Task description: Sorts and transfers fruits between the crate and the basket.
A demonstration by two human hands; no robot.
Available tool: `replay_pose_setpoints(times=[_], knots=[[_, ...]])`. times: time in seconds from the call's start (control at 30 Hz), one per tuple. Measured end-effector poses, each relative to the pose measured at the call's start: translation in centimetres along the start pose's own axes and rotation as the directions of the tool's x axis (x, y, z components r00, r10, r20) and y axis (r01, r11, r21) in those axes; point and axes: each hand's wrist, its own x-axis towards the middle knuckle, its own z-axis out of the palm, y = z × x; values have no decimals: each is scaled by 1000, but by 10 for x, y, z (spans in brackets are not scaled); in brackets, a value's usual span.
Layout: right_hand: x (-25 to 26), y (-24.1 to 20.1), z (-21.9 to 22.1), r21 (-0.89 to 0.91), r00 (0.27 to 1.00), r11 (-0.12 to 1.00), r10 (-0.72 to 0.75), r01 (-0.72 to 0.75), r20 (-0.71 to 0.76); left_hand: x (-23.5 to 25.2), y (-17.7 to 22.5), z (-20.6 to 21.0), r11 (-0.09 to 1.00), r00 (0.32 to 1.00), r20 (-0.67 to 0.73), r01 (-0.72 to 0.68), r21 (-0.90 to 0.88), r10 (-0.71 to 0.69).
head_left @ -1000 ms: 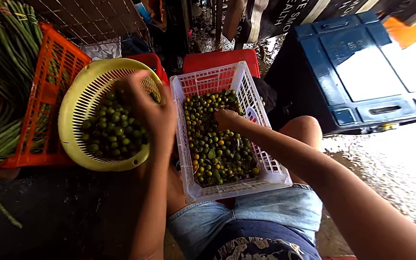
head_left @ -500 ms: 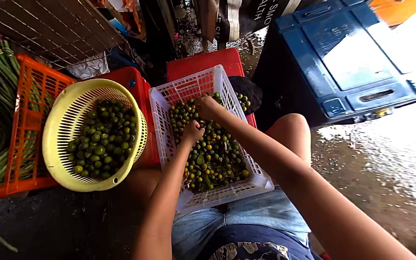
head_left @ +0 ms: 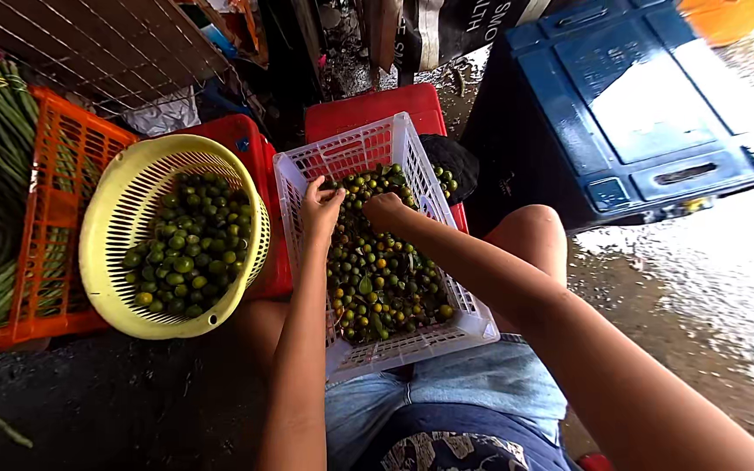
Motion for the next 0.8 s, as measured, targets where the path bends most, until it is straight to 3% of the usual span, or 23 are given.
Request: replay_pose_setpoints(times=[0.07, 0.13, 0.23, 0.27, 0.33, 0.4, 0.47, 0.53, 0.6, 0.7, 0.8], knots=[[3, 4, 1, 13, 1000, 1000, -19, 20, -13, 2, 8, -1, 983, 1000, 16, 16, -184, -13], [5, 15, -6, 146, 994, 988, -40, 54, -99, 3, 15, -2, 907, 994, 37, 105, -407, -98], [10, 37, -27, 526, 922, 824, 11, 210, -386, 3, 21, -3, 609, 944, 91, 276, -744, -317], [8, 39, -35, 666, 889, 691, 75, 281, -452, 3, 21, -3, 592, 928, 106, 313, -743, -358], [0, 39, -50, 898, 904, 291, 177, 329, -389, 1, 20, -2, 654, 901, 155, 404, -640, -405], [-3, 38, -57, 949, 944, -78, 157, 306, -291, 1, 18, 5, 760, 888, 187, 457, -462, -420], [-1, 37, -57, 939, 956, -183, 91, 291, -279, 1, 15, 14, 882, 906, 214, 410, -233, -364], [-1, 34, -55, 946, 949, -83, 67, 314, -309, 2, 12, 18, 925, 904, 283, 363, -110, -320], [4, 33, -47, 917, 919, 170, 104, 361, -381, 2, 12, 21, 922, 896, 316, 366, -123, -313], [6, 34, -42, 775, 914, 590, 144, 228, -379, 2, 12, 21, 901, 908, 289, 372, -224, -303], [10, 34, -34, 608, 863, 775, 179, 173, -473, 7, 5, 23, 923, 944, 177, 314, -221, -279]])
